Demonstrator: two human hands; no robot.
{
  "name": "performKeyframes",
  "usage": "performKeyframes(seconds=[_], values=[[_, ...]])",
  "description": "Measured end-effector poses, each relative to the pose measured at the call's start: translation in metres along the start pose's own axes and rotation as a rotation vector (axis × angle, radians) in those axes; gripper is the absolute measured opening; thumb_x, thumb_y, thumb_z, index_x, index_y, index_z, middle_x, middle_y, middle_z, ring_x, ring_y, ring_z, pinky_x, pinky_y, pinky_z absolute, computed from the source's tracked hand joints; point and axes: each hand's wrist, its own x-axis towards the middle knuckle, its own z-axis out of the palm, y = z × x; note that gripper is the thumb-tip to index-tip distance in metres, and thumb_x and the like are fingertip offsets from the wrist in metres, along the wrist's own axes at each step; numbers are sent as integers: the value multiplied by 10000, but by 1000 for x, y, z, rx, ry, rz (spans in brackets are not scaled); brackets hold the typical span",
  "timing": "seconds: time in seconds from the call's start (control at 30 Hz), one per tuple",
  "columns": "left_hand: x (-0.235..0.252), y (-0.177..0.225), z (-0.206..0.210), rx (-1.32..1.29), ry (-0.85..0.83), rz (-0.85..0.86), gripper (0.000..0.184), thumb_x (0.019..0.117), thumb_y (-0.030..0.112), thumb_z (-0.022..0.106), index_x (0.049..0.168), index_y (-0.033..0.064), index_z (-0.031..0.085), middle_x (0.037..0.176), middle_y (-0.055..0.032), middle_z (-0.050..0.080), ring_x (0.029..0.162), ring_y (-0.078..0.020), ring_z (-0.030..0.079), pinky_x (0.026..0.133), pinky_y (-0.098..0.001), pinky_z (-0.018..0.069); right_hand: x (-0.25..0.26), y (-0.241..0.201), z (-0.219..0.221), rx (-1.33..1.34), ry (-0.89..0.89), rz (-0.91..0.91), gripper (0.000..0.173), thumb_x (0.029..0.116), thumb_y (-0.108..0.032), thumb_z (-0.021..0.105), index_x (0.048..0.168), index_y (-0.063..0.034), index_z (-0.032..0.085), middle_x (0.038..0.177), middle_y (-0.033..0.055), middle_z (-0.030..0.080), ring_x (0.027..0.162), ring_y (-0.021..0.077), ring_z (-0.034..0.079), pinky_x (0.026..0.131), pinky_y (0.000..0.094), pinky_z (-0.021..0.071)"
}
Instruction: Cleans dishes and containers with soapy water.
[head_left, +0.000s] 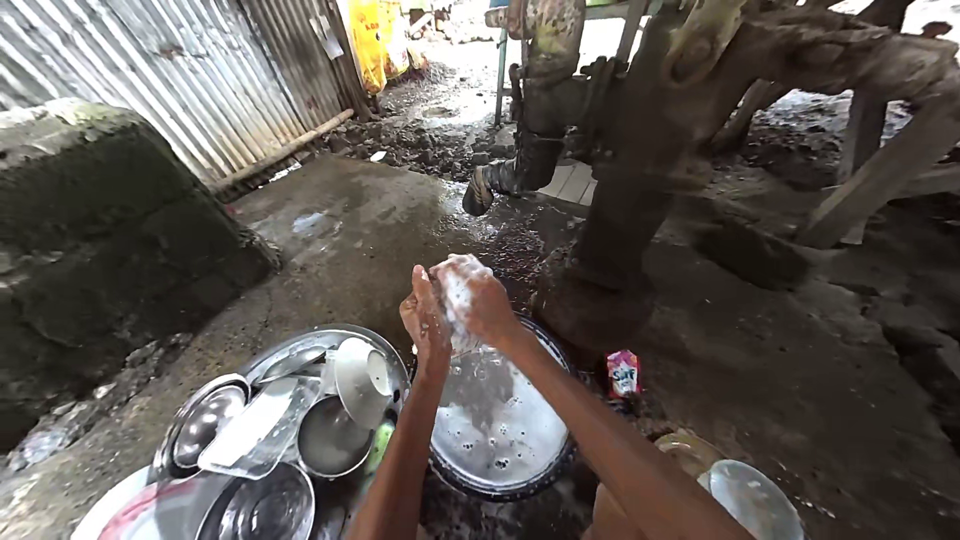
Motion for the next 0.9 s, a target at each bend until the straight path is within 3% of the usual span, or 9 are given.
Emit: performKeyframes(seconds=[0.07,0.17,0.27,0.37,0.43,0.53,0.7,0.83,0.9], values=[[1,6,-2,-39,-3,-1,512,1098,209,392,587,214,407,466,123,382,413,19,397,439,-158,370,3,23,-14,201,-29,222,247,1026,-90,543,1149,28,722,1127,183,718,1017,278,698,910,460,550],[1,12,-3,-109,2,-14,498,1096,217,402,599,217,437,486,115,432,445,13,453,475,-167,428,-5,58,-25,790,7,579,353,1095,-229,373,1257,-60,638,1097,31,680,806,41,593,694,225,497],[6,0,-9,29,-55,-16,460,1100,245,398,654,173,484,533,106,469,505,13,507,545,-180,486,-4,54,-39,802,26,570,339,1094,-256,383,1199,-73,648,990,-16,664,715,-16,546,627,168,466],[7,-4,-11,517,-125,-16,526,1101,313,431,679,20,542,605,-2,441,603,-104,474,641,-322,421,14,26,-50,341,-64,310,239,1056,-133,517,1140,21,679,1009,139,693,847,203,650,784,393,545],[1,-4,-5,515,-98,21,509,1106,273,388,763,-32,606,657,-32,526,666,-113,535,711,-342,466,22,-1,-42,32,-116,81,191,961,-97,651,1075,44,712,1026,212,711,946,345,704,844,540,564],[-4,2,0,118,-20,9,395,1117,226,338,946,-22,594,766,16,565,740,-7,582,752,-214,518,16,-24,-21,-112,-121,-62,202,929,-155,669,1035,4,731,978,186,721,958,352,709,825,535,565],[9,17,-13,-8,-18,89,476,1096,236,408,624,221,463,496,141,447,451,33,464,481,-159,437,21,17,-36,-100,-120,-113,203,942,-123,660,1061,23,734,1031,210,727,962,376,708,840,580,534],[13,30,-19,-3,71,40,474,1054,234,532,584,234,462,472,137,425,423,31,431,453,-157,403,13,64,-56,40,-41,154,243,1021,-104,577,1143,85,670,1059,260,686,954,392,685,863,567,538],[13,26,-18,-11,126,-66,397,1060,283,527,678,176,516,535,97,464,477,-2,482,497,-186,453,7,69,-52,184,149,322,259,1057,-86,491,1212,68,630,1023,227,673,880,313,653,810,487,538]])
